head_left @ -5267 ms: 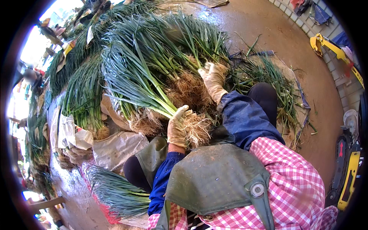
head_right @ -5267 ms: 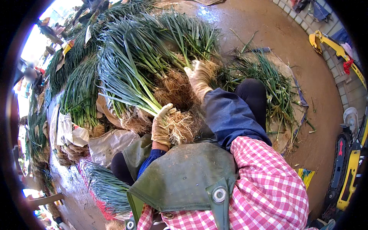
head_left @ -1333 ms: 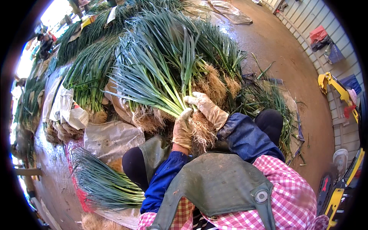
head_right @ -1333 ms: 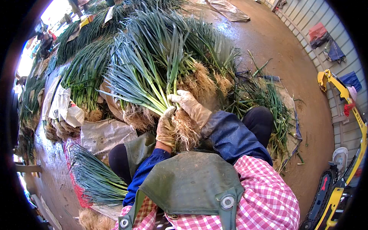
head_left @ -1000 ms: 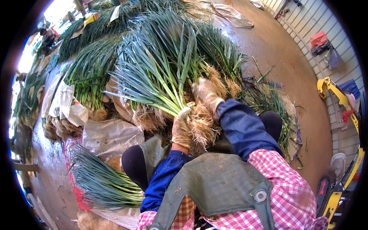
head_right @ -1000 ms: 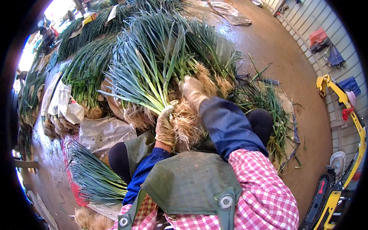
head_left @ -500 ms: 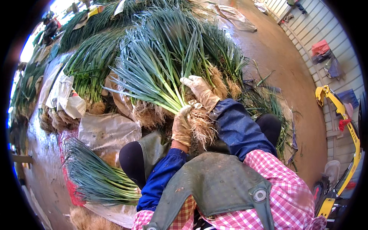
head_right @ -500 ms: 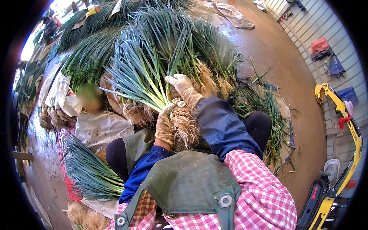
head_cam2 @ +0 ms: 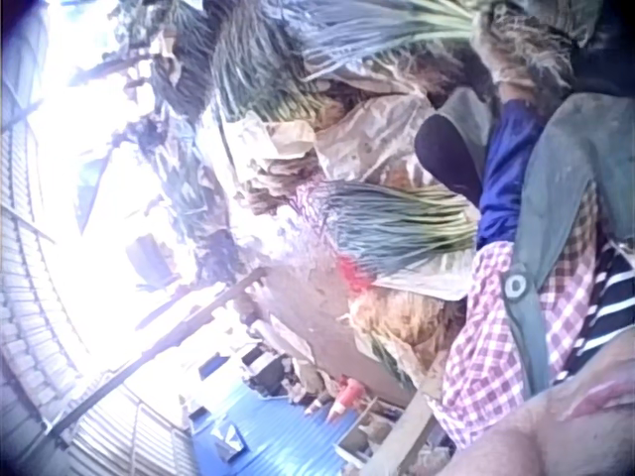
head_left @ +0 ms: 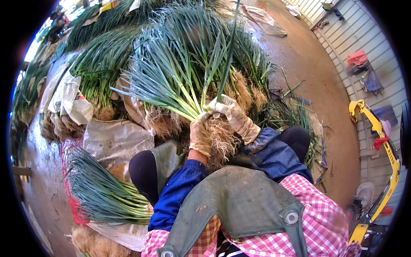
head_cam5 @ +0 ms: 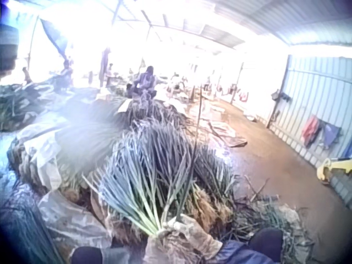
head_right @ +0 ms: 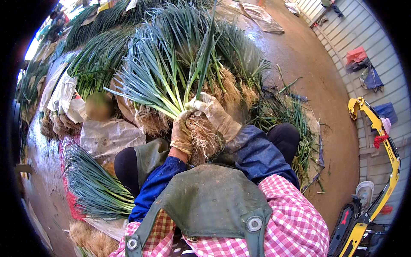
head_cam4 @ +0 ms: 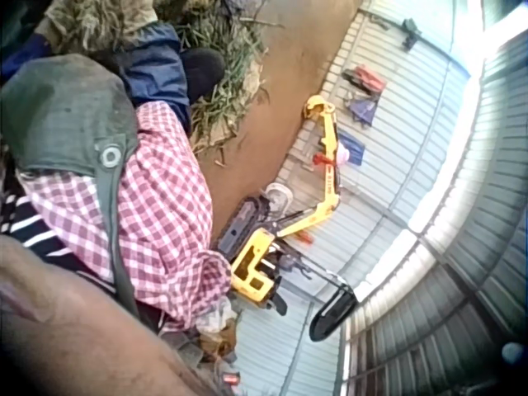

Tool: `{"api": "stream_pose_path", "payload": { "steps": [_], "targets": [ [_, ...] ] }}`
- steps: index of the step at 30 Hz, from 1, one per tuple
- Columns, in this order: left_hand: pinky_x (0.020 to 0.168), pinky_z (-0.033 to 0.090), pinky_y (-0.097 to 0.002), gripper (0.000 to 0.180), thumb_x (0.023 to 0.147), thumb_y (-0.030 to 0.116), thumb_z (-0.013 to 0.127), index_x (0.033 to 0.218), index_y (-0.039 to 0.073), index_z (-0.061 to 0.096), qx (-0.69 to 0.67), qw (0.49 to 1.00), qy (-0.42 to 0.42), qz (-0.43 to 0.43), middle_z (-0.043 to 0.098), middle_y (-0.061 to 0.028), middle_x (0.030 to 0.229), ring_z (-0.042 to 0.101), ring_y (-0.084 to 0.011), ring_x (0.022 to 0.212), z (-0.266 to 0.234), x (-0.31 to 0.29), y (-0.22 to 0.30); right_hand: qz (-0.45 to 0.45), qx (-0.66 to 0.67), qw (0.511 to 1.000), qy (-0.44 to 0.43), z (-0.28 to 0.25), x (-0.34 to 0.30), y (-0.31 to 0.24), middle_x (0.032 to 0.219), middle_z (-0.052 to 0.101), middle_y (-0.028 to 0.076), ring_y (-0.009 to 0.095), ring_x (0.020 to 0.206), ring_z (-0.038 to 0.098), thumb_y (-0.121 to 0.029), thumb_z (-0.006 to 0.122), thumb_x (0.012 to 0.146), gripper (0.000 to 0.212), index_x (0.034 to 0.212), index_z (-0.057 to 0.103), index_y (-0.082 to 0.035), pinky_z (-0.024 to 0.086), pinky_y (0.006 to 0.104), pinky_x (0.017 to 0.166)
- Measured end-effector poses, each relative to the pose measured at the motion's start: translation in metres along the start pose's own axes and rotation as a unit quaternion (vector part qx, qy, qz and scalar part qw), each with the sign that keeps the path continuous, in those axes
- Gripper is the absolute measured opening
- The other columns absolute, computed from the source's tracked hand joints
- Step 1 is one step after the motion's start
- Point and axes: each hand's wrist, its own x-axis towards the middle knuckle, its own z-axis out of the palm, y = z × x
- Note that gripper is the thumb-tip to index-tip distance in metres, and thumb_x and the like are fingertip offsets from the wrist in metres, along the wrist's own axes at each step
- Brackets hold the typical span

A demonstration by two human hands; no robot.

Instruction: The person cleans green onions by pulling off outer leaves and trimming the roots by hand before placing them into a separate bundle.

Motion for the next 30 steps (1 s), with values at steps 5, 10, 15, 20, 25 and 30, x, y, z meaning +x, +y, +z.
{"api": "stream_pose_path", "payload": {
  "steps": [5,10,15,20,25,30],
  "targets": [
    [0.065,0.057,-0.0349,0.018,0.084,0.006,0.058,0.101,-0.001,0.060,0.031,0.999,0.025,0.034,0.064,-0.0114,0.086,0.065,-0.0229,0.071,0.005,-0.005,0.007,-0.075,-0.028,0.996,-0.050,0.010,-0.018,-0.044,0.080,0.064,0.007,0.016,0.074,0.062,-0.018,0.053,0.092,0.018,0.089,0.060,-0.002,0.051,0.0293,0.074],
    [0.066,0.058,-0.0368,0.020,0.084,0.007,0.058,0.102,-0.002,0.059,0.025,1.000,-0.007,0.017,0.065,-0.0138,0.086,0.066,-0.0254,0.074,0.009,-0.007,0.006,0.037,-0.037,0.999,0.002,-0.024,-0.008,-0.037,0.081,0.063,0.004,0.013,0.075,0.061,-0.018,0.052,0.094,0.020,0.091,0.061,-0.001,0.050,0.0254,0.072],
    [0.072,0.057,-0.0385,0.023,0.085,0.008,0.058,0.105,-0.004,0.058,0.039,0.998,-0.016,0.041,0.065,-0.0158,0.088,0.067,-0.0289,0.079,-0.008,-0.002,0.012,-0.095,-0.029,0.987,0.127,-0.048,-0.033,-0.029,0.082,0.064,0.004,0.012,0.070,0.058,-0.025,0.051,0.096,0.026,0.095,0.063,-0.002,0.048,0.0266,0.066],
    [0.073,0.057,-0.0393,0.023,0.087,0.008,0.057,0.108,0.000,0.058,0.055,0.998,-0.006,0.031,0.066,-0.0149,0.089,0.067,-0.0283,0.081,0.008,-0.006,0.006,-0.126,0.177,0.925,0.312,-0.111,-0.041,-0.035,0.105,0.066,0.011,0.019,0.089,0.065,-0.037,0.054,0.095,0.038,0.114,0.058,-0.004,0.055,0.0301,0.076],
    [0.072,0.057,-0.0366,0.023,0.088,0.008,0.057,0.109,-0.001,0.058,0.095,0.995,-0.016,0.039,0.066,-0.0131,0.090,0.066,-0.0245,0.081,-0.010,0.008,0.010,0.038,-0.345,0.937,0.046,-0.016,0.009,-0.012,0.109,0.065,0.011,0.024,0.097,0.063,-0.053,0.056,0.087,0.054,0.115,0.059,-0.007,0.048,0.0400,0.084],
    [0.066,0.055,-0.0315,0.023,0.082,0.004,0.061,0.104,-0.002,0.061,0.061,0.998,0.016,0.025,0.065,-0.0098,0.084,0.064,-0.0216,0.073,-0.001,0.006,0.005,0.124,-0.590,0.795,-0.066,0.000,0.054,-0.008,0.090,0.067,0.014,0.031,0.086,0.064,-0.048,0.059,0.080,0.044,0.088,0.068,-0.006,0.047,0.0401,0.075]
  ]
}}
